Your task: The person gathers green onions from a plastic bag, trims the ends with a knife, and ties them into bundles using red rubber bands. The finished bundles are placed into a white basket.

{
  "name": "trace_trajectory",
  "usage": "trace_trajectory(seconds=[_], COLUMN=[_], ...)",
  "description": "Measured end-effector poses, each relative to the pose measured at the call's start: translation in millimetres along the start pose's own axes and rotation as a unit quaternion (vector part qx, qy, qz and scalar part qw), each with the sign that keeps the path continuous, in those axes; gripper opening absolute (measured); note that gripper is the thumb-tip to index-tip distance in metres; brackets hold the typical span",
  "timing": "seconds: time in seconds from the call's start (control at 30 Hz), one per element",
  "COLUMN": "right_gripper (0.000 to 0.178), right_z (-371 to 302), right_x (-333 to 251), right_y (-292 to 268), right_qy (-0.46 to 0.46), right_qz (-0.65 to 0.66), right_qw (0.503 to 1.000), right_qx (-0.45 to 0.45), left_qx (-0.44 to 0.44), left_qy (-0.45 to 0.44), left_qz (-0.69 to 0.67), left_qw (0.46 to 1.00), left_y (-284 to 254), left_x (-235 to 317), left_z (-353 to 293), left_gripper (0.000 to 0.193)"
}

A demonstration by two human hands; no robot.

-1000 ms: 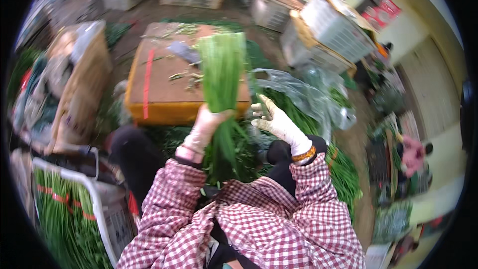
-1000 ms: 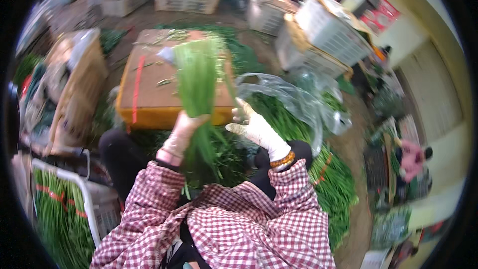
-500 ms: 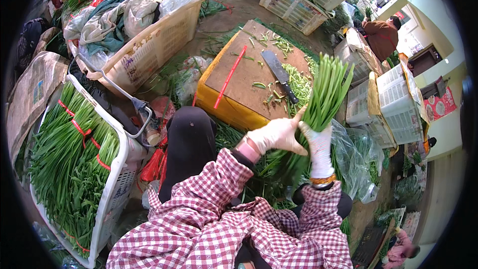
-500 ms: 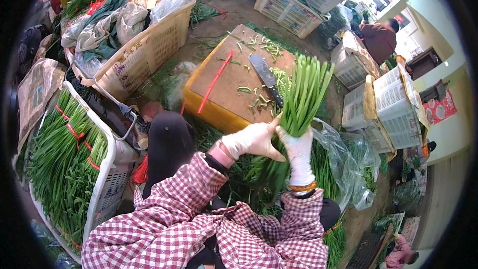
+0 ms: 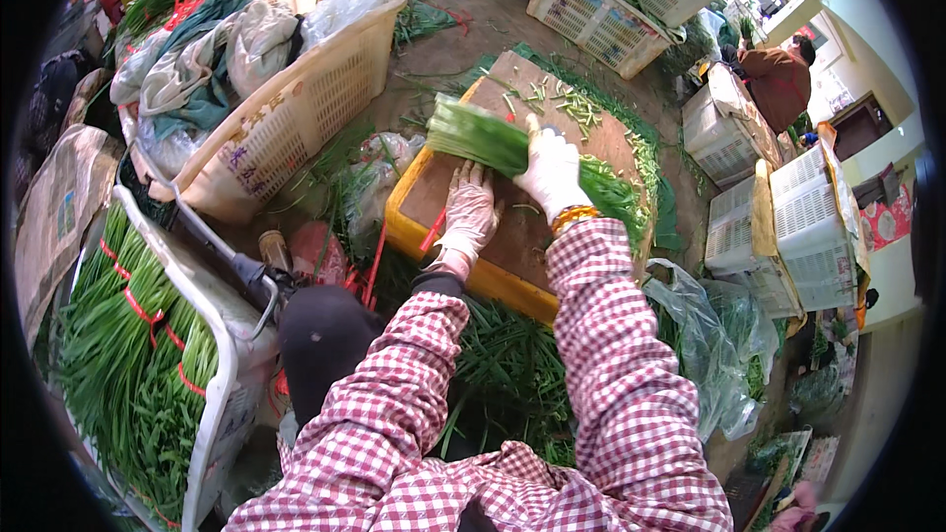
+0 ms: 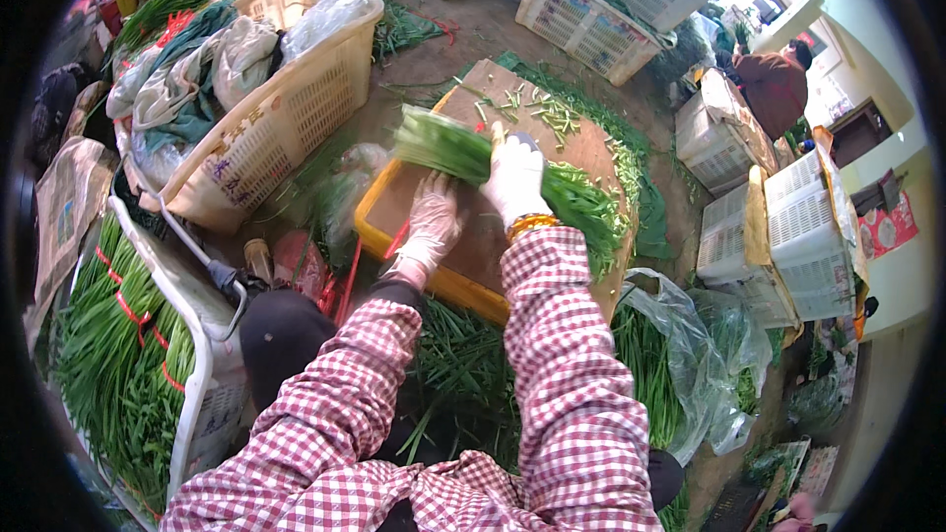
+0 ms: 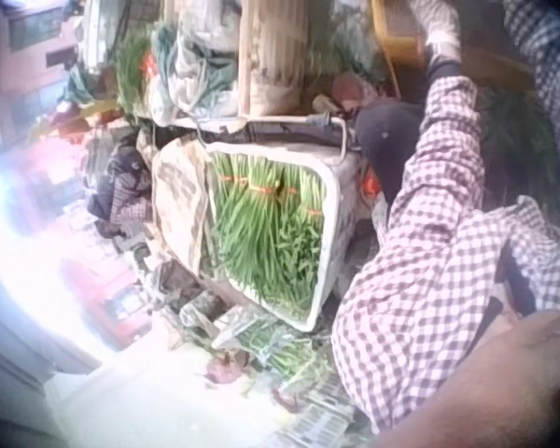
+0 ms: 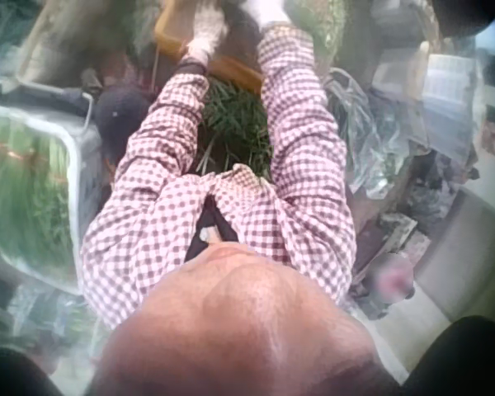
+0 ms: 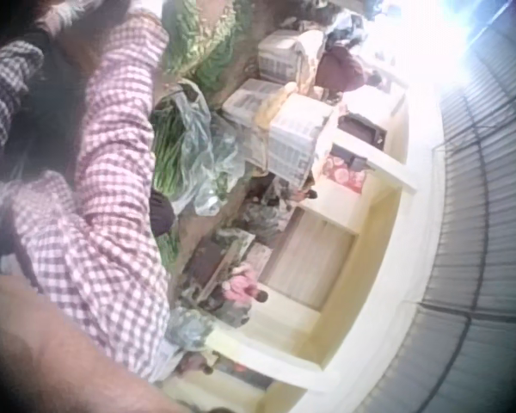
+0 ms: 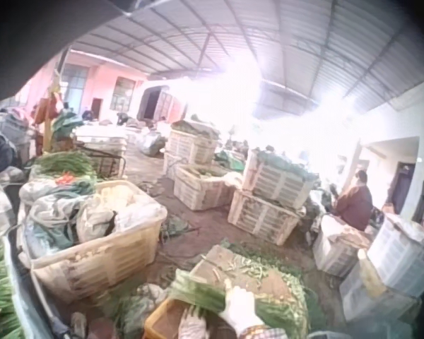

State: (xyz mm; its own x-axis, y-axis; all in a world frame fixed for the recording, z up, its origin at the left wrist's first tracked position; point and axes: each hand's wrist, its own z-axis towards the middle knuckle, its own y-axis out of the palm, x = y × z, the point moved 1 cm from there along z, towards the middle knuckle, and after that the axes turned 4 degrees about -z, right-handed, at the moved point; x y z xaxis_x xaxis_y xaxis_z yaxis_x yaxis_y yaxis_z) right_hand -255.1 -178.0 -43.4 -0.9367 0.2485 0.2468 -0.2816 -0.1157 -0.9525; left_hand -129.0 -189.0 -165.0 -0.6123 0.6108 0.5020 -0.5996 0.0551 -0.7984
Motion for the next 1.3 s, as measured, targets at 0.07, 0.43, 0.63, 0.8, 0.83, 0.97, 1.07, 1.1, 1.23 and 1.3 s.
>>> trace_trajectory(seconds=[0.07,0.43,0.63,0.8,0.83,0.97,1.07,1.1,1.23,1.3], right_gripper=[0.095,0.107,0.092,0.062,0.06,0.058,0.055,0.058,0.056,0.053], right_z=[-0.3,-37.6,-64.7,-170.1,-210.2,-405.9,-523.9,-547.3,-595.3,-604.9], right_x=[5.6,28.6,40.0,187.0,224.6,289.7,259.3,248.5,245.5,265.6], right_y=[30.0,36.0,27.3,-17.0,-27.0,-33.2,5.3,24.5,70.8,81.5], right_qy=[-0.012,-0.064,-0.084,-0.107,-0.052,0.373,0.544,0.588,0.544,0.538], right_qz=[0.07,0.099,0.115,0.085,0.086,0.262,0.303,0.375,0.104,0.108], right_qw=[0.997,0.993,0.988,0.989,0.995,0.889,0.779,0.715,0.832,0.836], right_qx=[-0.003,0.025,0.055,0.056,0.008,-0.048,-0.075,-0.053,-0.038,0.018], left_qx=[0.008,0.307,0.184,0.106,0.121,0.057,0.128,0.178,0.051,-0.079], left_qy=[0.022,-0.024,0.207,0.216,0.238,0.211,0.203,0.316,0.441,0.516], left_qz=[-0.027,-0.077,-0.029,0.113,0.113,0.146,0.128,0.018,-0.12,-0.185], left_qw=[0.999,0.948,0.96,0.964,0.957,0.965,0.962,0.932,0.888,0.832], left_y=[1.8,-60.8,-41.2,19.0,24.9,18.0,-9.7,-20.7,-19.2,4.7], left_x=[-9.1,12.0,39.2,-6.6,-17.0,-27.6,19.1,47.0,183.8,246.4], left_z=[10.2,28.9,108.8,98.5,100.6,122.0,116.9,106.8,25.3,-43.1], left_gripper=[0.063,0.038,0.049,0.041,0.04,0.041,0.038,0.036,0.033,0.048])
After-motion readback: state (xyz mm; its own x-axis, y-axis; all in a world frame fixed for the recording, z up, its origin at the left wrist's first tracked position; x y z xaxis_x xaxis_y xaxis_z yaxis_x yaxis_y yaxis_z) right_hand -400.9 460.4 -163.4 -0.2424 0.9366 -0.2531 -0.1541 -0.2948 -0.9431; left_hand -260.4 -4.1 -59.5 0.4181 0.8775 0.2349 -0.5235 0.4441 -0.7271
